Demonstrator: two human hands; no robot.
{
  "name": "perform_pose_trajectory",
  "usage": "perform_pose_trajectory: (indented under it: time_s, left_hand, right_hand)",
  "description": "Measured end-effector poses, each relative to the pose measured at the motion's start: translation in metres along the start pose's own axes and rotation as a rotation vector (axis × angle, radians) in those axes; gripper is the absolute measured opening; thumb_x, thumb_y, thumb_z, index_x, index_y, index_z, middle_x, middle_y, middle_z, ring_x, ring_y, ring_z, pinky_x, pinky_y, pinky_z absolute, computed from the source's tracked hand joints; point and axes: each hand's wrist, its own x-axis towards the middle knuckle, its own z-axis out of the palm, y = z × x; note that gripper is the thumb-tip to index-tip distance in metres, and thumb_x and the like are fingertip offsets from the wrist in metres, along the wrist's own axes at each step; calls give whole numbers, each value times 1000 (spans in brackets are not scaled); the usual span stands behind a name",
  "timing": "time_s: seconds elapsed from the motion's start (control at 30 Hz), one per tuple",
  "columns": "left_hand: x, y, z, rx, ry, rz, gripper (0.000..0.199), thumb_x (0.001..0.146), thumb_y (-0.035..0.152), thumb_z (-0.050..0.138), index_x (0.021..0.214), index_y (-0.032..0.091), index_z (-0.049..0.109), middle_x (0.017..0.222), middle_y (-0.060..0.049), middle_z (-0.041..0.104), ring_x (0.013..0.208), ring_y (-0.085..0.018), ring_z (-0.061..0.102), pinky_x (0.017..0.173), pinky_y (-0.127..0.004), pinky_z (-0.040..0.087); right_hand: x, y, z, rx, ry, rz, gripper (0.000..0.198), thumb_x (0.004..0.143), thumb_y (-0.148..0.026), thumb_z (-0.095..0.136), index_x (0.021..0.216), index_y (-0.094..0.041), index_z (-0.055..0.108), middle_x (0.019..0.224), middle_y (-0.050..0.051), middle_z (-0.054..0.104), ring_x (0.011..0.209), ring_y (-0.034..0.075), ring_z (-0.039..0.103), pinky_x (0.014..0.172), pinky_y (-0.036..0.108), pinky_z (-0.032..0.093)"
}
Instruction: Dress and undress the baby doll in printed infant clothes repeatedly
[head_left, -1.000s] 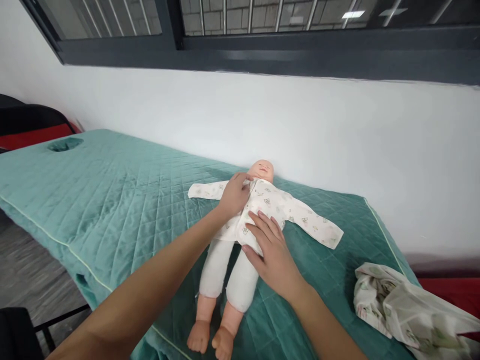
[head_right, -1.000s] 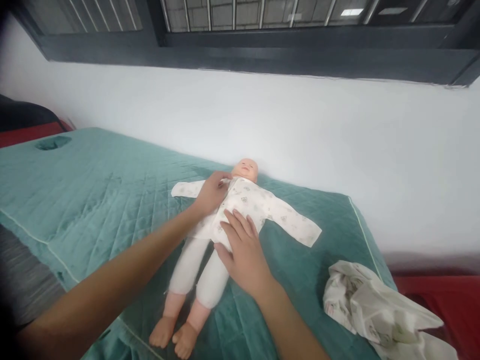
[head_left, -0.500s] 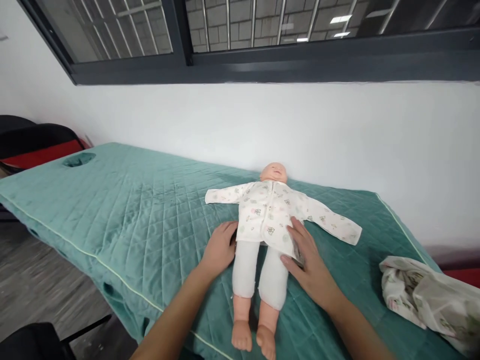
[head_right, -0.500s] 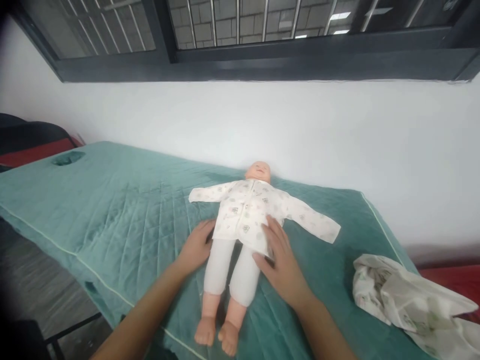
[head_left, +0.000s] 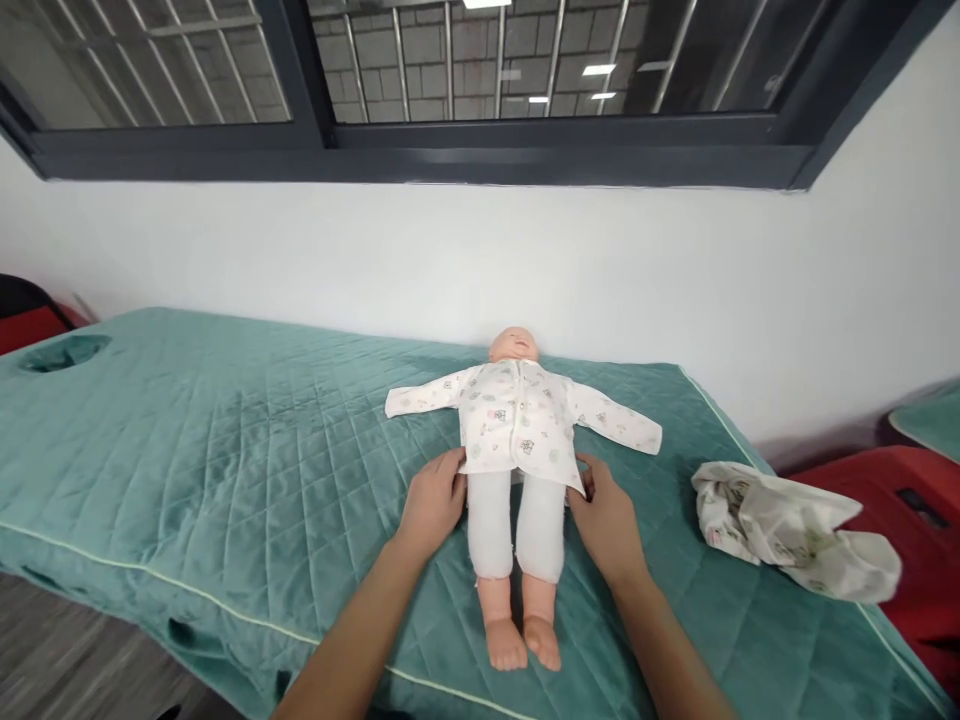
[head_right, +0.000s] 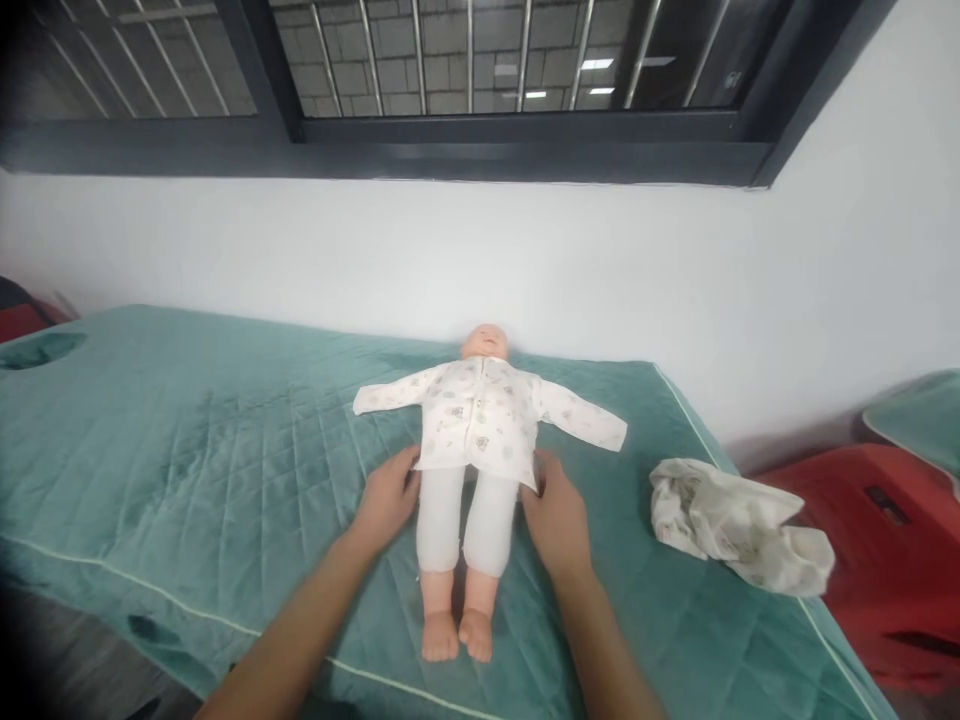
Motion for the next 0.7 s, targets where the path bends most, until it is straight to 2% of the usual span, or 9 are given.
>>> perform_pose_trajectory:
  time_s: [0.13,0.23,0.33,0.4,0.47,0.57,0.7]
  left_hand:
    - [-5,-2,-2,-61,113,-34,30,95,23,41,118,20,61,117,-9,71,105,-23,67,93,-37,51]
    - [-8,-1,-4,24,142,-121,26,92,22,44,110,21,62,108,-8,72,98,-24,67,85,-37,52]
    - [-10,1,-6,146,153,-188,19,89,20,46,98,22,63,91,-6,70,92,-26,64,76,-37,51]
    - [-11,1,-7,193,158,-188,16,88,19,46,93,24,61,86,-6,68,93,-28,62,76,-38,51]
    - [-12,1,-7,194,190,-124,16,87,18,47,94,24,60,94,-7,68,100,-29,59,85,-41,51]
    - [-12,1,-6,141,255,25,26,87,15,48,108,23,60,118,-10,63,115,-28,55,102,-45,46]
    - [-11,4,-5,96,265,176,33,91,14,45,119,23,58,128,-10,60,120,-26,55,105,-45,45]
  right_hand:
    - [-5,0,-4,-84,55,66,43,86,-42,53,124,-22,57,75,-3,61,70,21,61,64,31,42]
    - [-8,1,-6,-126,76,93,41,86,-40,52,122,-21,58,76,-2,60,70,20,59,63,30,41]
    - [-9,4,-5,-124,112,19,42,86,-37,51,123,-21,60,89,2,61,77,21,59,68,33,46]
    - [-9,6,-4,-71,150,-56,45,85,-34,51,127,-21,59,103,6,59,85,23,59,74,37,50]
    - [-8,6,-2,-16,185,-134,49,84,-29,51,132,-22,57,116,9,56,96,25,59,83,43,52]
    - [-7,1,3,28,211,-272,49,85,-22,49,134,-24,55,126,11,52,116,27,53,100,49,48]
    - [-3,-6,13,140,241,-391,41,88,-18,47,126,-23,58,125,10,53,119,25,52,104,51,45]
